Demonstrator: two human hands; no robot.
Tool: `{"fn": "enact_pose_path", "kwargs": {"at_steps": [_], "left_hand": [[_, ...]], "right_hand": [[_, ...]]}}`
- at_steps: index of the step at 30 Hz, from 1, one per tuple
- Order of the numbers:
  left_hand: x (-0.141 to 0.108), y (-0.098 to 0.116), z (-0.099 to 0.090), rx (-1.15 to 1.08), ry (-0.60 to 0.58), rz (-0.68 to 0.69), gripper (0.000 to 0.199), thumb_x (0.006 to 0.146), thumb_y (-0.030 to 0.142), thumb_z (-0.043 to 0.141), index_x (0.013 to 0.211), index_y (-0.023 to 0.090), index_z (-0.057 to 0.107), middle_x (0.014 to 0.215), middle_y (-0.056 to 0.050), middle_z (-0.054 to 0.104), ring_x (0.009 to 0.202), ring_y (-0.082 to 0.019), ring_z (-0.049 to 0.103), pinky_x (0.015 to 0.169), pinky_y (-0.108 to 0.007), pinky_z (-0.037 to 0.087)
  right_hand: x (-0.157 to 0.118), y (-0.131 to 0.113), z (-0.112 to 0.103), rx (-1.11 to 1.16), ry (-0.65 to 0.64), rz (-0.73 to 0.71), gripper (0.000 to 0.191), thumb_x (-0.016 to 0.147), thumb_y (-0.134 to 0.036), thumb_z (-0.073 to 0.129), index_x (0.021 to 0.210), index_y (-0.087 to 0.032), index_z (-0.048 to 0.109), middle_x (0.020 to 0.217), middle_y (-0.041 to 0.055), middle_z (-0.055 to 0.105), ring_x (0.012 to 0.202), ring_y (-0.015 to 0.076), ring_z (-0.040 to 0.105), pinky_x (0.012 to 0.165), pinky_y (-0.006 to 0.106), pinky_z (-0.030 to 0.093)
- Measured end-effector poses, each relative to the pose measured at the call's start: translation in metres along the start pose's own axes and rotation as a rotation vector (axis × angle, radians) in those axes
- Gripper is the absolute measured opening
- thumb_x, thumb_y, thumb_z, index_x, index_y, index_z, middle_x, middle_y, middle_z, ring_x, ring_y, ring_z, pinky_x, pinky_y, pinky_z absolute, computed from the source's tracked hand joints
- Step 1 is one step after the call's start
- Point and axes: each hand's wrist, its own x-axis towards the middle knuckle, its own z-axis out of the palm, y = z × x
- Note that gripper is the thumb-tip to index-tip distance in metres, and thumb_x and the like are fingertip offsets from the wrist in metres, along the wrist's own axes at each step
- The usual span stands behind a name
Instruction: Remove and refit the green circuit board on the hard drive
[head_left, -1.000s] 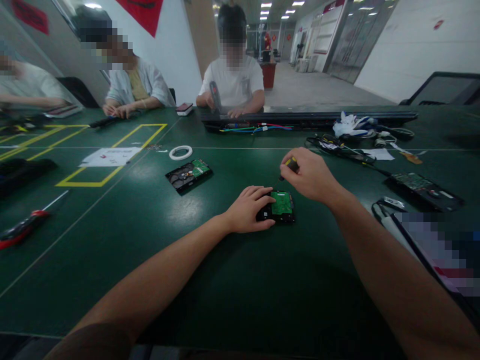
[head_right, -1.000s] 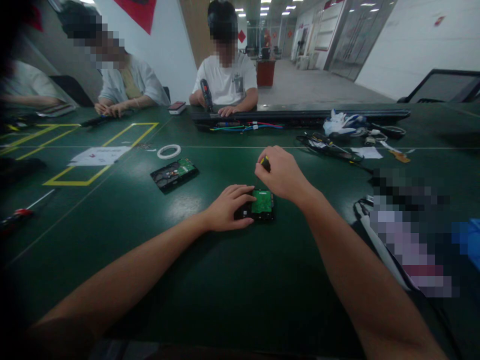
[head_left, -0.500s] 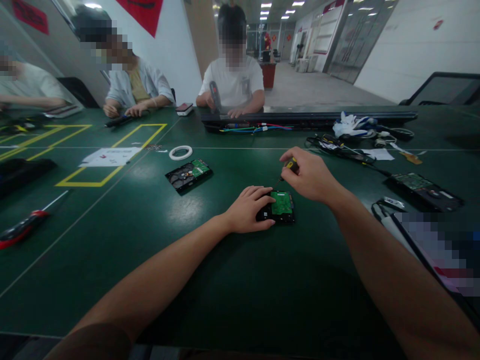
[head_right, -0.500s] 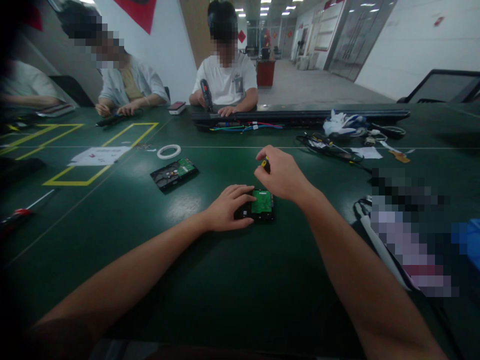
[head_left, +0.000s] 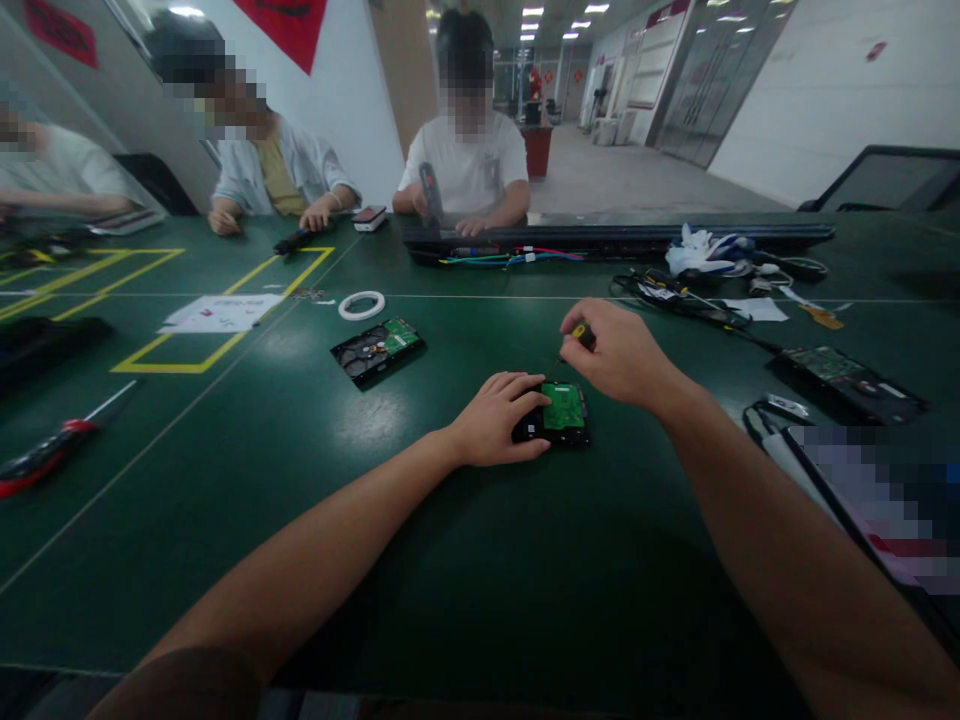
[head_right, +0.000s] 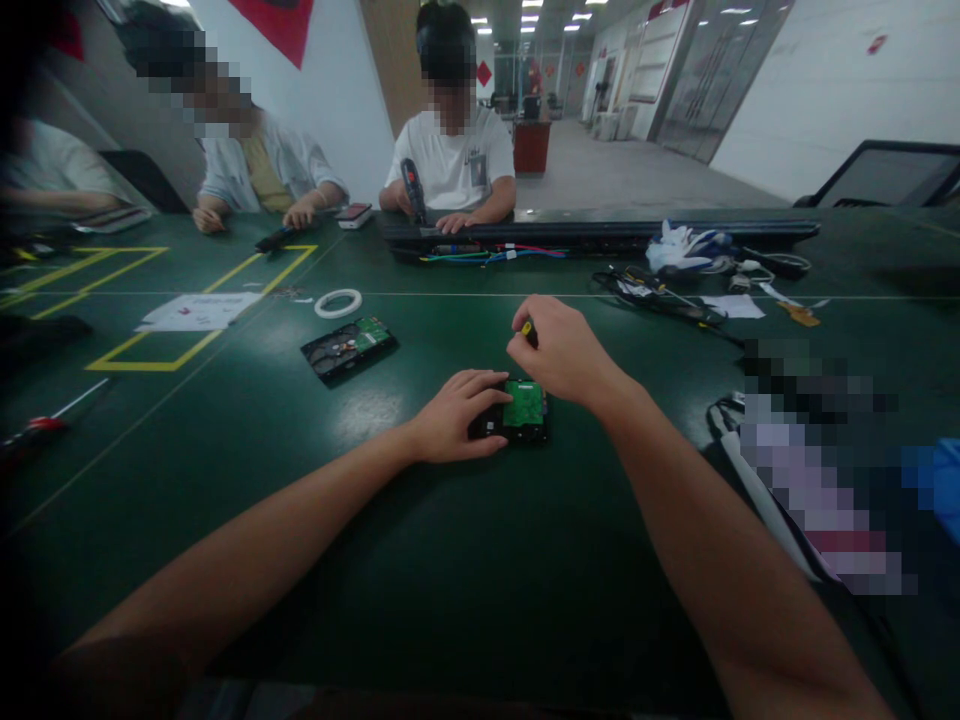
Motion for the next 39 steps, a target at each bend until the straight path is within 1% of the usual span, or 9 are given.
{"fn": "enact_pose_path", "kwargs": {"at_steps": [6, 12, 22, 29, 34, 39], "left_hand": [[-0.0002, -0.0002, 0.0005, -0.015, 0.006, 0.003, 0.062, 0.093, 0.058, 0.071, 0.142, 0.021, 0.061, 0.162, -0.018, 0.049, 0.148, -0.039, 0.047, 0.125, -0.06, 0.036], [-0.0001, 0.0011, -0.0017, -0.03, -0.007, -0.012, 0.061, 0.093, 0.058, 0.072, 0.142, 0.024, 0.06, 0.162, -0.016, 0.049, 0.149, -0.038, 0.047, 0.125, -0.062, 0.035], [-0.0006, 0.0013, -0.0021, -0.022, -0.013, -0.015, 0.062, 0.093, 0.058, 0.071, 0.143, 0.023, 0.059, 0.163, -0.017, 0.048, 0.15, -0.039, 0.046, 0.125, -0.062, 0.034], [0.0003, 0.0021, -0.0026, -0.025, -0.02, -0.02, 0.062, 0.093, 0.058, 0.072, 0.143, 0.024, 0.059, 0.163, -0.016, 0.048, 0.15, -0.038, 0.045, 0.125, -0.062, 0.035], [0.0005, 0.0031, -0.003, -0.019, -0.005, -0.011, 0.06, 0.093, 0.056, 0.071, 0.141, 0.022, 0.06, 0.162, -0.017, 0.049, 0.149, -0.038, 0.047, 0.125, -0.06, 0.035], [0.0001, 0.0025, -0.0029, -0.011, -0.015, -0.019, 0.061, 0.093, 0.057, 0.071, 0.142, 0.023, 0.059, 0.163, -0.016, 0.048, 0.149, -0.037, 0.046, 0.125, -0.06, 0.036]], "right_hand": [[-0.0001, -0.001, -0.0001, -0.005, -0.004, 0.005, 0.006, 0.086, -0.022, 0.059, 0.092, -0.022, 0.061, 0.096, 0.0108, 0.071, 0.087, 0.0266, 0.063, 0.083, 0.042, 0.047], [-0.0003, -0.0038, -0.001, 0.011, -0.006, 0.015, 0.007, 0.085, -0.022, 0.059, 0.091, -0.022, 0.061, 0.096, 0.0107, 0.071, 0.087, 0.027, 0.063, 0.082, 0.043, 0.046], [-0.0003, -0.0046, -0.0034, 0.004, -0.026, 0.026, 0.005, 0.087, -0.023, 0.059, 0.091, -0.025, 0.06, 0.099, 0.0102, 0.071, 0.091, 0.0285, 0.063, 0.085, 0.045, 0.048], [-0.0002, -0.0047, -0.0022, -0.004, -0.021, 0.028, 0.004, 0.087, -0.023, 0.059, 0.09, -0.024, 0.06, 0.098, 0.0101, 0.071, 0.089, 0.0273, 0.063, 0.085, 0.043, 0.048], [0.0003, -0.0032, -0.0019, -0.007, -0.016, 0.021, 0.005, 0.086, -0.023, 0.059, 0.09, -0.023, 0.06, 0.097, 0.0106, 0.071, 0.086, 0.0264, 0.062, 0.083, 0.042, 0.047], [0.0003, -0.0023, -0.0017, -0.006, -0.014, 0.022, 0.004, 0.087, -0.023, 0.059, 0.09, -0.024, 0.059, 0.097, 0.0098, 0.07, 0.088, 0.0266, 0.062, 0.084, 0.042, 0.047]]}}
